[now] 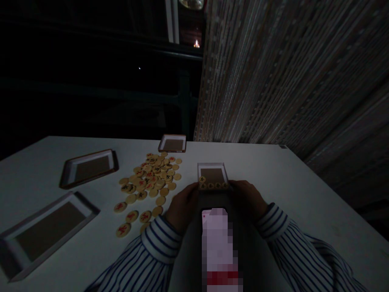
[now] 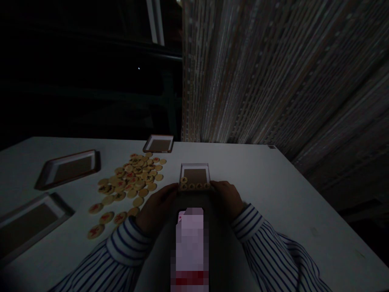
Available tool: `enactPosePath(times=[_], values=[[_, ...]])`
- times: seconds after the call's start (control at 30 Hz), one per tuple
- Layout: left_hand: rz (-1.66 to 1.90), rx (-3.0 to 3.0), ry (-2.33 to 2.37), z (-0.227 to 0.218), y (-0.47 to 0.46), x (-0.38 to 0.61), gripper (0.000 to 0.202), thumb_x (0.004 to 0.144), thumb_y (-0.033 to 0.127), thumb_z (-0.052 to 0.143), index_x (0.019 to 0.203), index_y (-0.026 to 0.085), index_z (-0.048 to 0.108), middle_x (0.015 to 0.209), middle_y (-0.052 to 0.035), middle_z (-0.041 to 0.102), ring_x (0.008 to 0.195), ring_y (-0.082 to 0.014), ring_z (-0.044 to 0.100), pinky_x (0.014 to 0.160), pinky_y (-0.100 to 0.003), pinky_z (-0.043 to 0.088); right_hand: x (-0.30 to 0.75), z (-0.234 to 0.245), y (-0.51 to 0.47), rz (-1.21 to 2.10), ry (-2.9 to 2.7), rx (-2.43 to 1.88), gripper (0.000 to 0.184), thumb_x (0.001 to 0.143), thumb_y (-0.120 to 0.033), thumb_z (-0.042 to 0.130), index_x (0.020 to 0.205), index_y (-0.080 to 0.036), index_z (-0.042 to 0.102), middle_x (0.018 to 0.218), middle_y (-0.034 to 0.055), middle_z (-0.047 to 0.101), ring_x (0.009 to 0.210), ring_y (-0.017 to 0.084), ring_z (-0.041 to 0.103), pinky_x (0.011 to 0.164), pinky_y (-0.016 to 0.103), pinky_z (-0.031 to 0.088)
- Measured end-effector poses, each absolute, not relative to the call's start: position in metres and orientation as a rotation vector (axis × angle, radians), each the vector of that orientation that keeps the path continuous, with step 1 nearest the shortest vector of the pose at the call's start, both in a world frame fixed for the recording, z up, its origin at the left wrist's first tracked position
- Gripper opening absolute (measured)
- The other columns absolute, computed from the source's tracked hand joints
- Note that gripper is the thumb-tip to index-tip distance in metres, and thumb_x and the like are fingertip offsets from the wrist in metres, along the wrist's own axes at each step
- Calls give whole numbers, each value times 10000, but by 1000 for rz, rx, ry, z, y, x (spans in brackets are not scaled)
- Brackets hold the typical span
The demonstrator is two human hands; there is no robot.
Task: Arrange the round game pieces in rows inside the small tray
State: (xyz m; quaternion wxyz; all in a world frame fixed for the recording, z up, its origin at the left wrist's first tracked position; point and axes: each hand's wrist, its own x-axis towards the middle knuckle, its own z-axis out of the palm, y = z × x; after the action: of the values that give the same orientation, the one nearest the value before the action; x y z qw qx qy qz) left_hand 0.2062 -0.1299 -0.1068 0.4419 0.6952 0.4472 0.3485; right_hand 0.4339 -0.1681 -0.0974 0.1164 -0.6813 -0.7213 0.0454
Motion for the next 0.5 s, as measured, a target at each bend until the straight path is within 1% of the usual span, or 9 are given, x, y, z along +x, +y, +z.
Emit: enactPosePath(times=[0.1,0.23,0.37,0.5], values=[[890,1709,1089,-104,-131,206,363,807,318,439,1101,161,581,1097,-80,645,1026,-205,584,930,-381,445,434,-97,-168,117,-2127,-1999,377,849,-293,440,1178,-155,561,1078,112,641,985,217,587,847,334,452],[884,1700,1104,-104,-131,207,366,804,315,446,1102,150,580,1100,-85,644,1030,-209,582,930,-379,445,434,-97,-168,125,-2133,-1996,373,854,-285,429,1177,-153,563,1083,111,640,990,215,584,847,327,449],[895,1729,1104,-106,-130,206,363,806,311,444,1105,155,580,1097,-79,645,1030,-209,581,926,-382,448,436,-100,-166,124,-2132,-2002,384,855,-314,428,1175,-151,565,1092,119,636,995,225,581,850,338,442],[896,1723,1117,-103,-131,206,366,802,316,443,1093,148,587,1085,-85,651,1020,-216,586,923,-391,448,437,-103,-164,149,-2150,-1986,382,861,-329,420,1180,-175,560,1087,105,639,990,217,584,845,328,442]])
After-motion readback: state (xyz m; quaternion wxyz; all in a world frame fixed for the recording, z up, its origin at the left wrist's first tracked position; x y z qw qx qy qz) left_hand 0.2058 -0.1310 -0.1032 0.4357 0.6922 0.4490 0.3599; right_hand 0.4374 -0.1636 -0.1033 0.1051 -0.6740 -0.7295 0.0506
